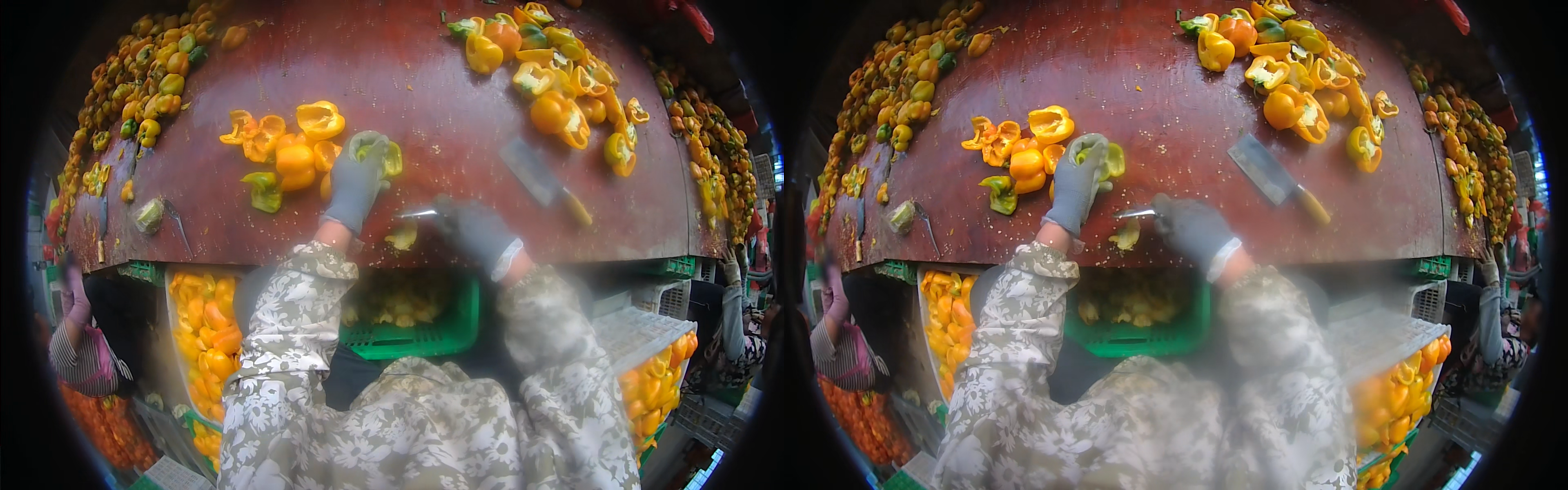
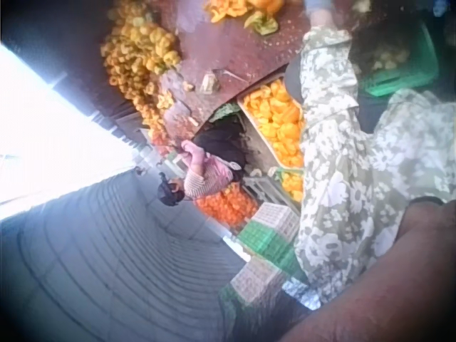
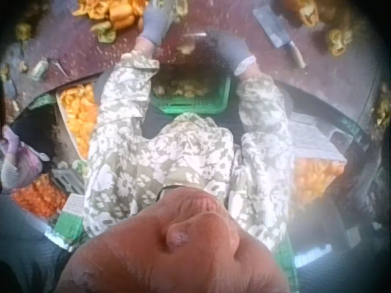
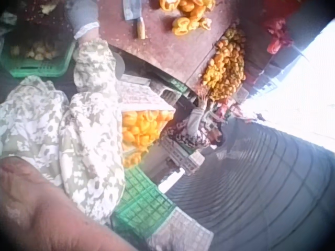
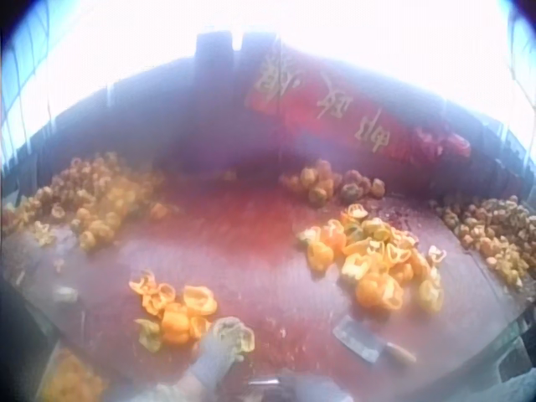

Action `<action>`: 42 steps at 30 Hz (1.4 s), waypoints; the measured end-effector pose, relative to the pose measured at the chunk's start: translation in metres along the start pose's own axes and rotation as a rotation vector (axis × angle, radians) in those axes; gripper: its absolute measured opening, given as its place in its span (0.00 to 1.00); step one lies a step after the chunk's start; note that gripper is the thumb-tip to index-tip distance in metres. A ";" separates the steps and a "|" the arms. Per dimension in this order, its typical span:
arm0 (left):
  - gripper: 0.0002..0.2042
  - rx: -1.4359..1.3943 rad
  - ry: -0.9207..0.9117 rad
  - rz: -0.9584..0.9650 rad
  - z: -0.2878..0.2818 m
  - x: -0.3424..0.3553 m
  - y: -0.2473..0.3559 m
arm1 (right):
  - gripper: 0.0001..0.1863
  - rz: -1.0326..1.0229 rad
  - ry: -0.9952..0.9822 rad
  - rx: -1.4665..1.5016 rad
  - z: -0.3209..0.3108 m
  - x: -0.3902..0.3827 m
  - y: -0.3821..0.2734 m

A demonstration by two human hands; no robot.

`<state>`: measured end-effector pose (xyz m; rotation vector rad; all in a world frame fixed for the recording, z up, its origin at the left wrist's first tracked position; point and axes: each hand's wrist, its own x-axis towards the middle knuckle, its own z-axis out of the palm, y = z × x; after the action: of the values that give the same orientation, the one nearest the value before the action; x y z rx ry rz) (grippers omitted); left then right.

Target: The person repeatedly picks up yellow bell peppers, cuts them open with a knife, removes the seeds, and places the pieces into a green basket. The process is continuous and repetitive, with the worker handling each pepper individually.

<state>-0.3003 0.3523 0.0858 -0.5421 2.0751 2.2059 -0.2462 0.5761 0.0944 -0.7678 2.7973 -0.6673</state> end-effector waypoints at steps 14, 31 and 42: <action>0.35 1.171 0.114 0.721 -0.013 -0.017 0.023 | 0.23 0.632 0.709 0.677 -0.078 0.055 0.108; 0.30 0.827 -0.062 0.784 -0.002 -0.015 0.002 | 0.36 0.283 0.263 0.027 -0.039 0.109 0.064; 0.30 -0.823 -0.594 -0.124 0.007 -0.026 0.014 | 0.17 0.382 0.092 0.997 -0.088 0.033 -0.051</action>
<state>-0.2813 0.3627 0.1071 -0.0078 0.8031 2.6333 -0.2753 0.5528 0.1943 -0.0045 2.1041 -1.7774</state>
